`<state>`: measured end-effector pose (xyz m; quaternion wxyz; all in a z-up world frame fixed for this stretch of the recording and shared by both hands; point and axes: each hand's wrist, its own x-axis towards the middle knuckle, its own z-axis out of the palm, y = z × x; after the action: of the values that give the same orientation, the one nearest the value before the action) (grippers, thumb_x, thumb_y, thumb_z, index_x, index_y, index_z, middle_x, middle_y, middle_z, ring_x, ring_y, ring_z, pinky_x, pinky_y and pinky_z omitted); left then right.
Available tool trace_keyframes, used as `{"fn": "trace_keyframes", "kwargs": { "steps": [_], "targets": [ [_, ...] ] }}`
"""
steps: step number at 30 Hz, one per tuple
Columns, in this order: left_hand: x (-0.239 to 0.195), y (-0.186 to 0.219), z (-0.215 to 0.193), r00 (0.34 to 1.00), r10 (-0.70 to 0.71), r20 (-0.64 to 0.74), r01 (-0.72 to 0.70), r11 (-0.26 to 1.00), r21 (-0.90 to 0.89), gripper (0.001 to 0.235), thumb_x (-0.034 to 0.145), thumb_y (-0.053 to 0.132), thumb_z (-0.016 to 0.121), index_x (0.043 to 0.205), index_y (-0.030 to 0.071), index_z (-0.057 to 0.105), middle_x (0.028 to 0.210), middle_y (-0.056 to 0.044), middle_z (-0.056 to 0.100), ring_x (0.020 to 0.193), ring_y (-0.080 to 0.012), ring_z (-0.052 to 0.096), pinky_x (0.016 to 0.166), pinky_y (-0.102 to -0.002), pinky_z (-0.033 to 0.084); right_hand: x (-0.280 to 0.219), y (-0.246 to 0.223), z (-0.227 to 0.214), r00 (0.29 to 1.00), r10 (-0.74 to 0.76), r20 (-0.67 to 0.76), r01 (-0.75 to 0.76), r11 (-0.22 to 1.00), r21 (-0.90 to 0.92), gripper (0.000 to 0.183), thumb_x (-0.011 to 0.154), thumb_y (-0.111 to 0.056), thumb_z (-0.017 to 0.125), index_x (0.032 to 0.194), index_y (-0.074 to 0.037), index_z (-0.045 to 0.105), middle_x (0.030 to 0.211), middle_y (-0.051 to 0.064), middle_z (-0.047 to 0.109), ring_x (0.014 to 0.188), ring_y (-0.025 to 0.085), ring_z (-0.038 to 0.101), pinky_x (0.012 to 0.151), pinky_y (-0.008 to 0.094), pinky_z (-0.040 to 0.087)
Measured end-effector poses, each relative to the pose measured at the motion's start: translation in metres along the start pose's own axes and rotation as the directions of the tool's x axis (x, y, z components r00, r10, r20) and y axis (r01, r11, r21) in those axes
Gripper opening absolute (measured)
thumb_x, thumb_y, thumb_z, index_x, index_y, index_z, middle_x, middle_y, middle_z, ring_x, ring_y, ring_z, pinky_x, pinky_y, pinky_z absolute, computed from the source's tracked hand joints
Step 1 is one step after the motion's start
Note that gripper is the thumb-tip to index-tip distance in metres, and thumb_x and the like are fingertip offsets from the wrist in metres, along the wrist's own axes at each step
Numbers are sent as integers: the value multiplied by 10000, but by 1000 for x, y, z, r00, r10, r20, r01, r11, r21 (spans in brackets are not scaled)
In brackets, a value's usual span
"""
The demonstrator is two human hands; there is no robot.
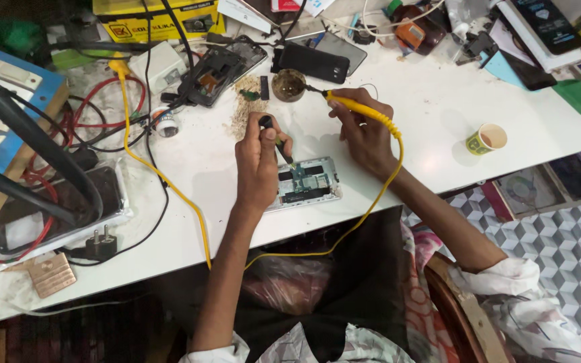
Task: The person uses a soldering iron and a small screwdriver to work on a circuit board placed on a cluttered workbench. They repeatedly apply the soldering iron to various points on the board while holding the board steady with the screwdriver.
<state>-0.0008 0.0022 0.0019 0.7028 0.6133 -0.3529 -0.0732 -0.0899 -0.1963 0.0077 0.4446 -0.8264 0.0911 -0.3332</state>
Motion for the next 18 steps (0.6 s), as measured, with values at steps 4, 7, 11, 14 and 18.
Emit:
{"fn": "trace_keyframes", "kwargs": {
  "steps": [4,7,11,14,18],
  "targets": [
    [2,-3,2,999,29,-13,-29,999,-27,476,1120,517,389,1077,54,488,763,-54,598,678,-97,577,622,-270,449,4,-1,-1,999,39,38,-42,997,66,202,1054,-98,647,1226,8,663,915,77,740,648,68,636,518,212,521],
    [-2,-4,3,999,43,-23,-44,998,-36,489,1129,523,398,1094,44,491,795,-64,565,700,-120,596,644,-288,470,-1,-2,-1,996,-60,67,55,995,81,197,1060,-59,627,1241,8,662,974,82,745,712,71,647,559,209,530],
    [2,5,4,999,34,-22,-33,998,47,485,1111,516,369,1085,48,493,727,-69,617,658,-130,589,623,-294,466,-3,-9,-3,996,-68,60,66,997,36,213,1031,-17,624,1237,4,672,949,91,745,597,79,600,534,212,505],
    [0,8,3,999,20,-38,-16,994,109,467,1101,502,343,1085,56,481,703,-74,652,608,-130,595,603,-292,469,-6,-5,-4,994,-105,-7,105,991,83,233,1022,-12,643,1253,14,652,957,95,739,598,79,603,514,213,506],
    [-3,10,6,998,35,-49,-28,992,123,423,1124,458,334,1078,57,460,723,-82,677,604,-135,623,614,-300,495,-21,5,-12,991,-86,-102,101,983,152,275,1050,-43,621,1315,28,602,984,99,742,672,86,645,504,211,524]
  ]
}}
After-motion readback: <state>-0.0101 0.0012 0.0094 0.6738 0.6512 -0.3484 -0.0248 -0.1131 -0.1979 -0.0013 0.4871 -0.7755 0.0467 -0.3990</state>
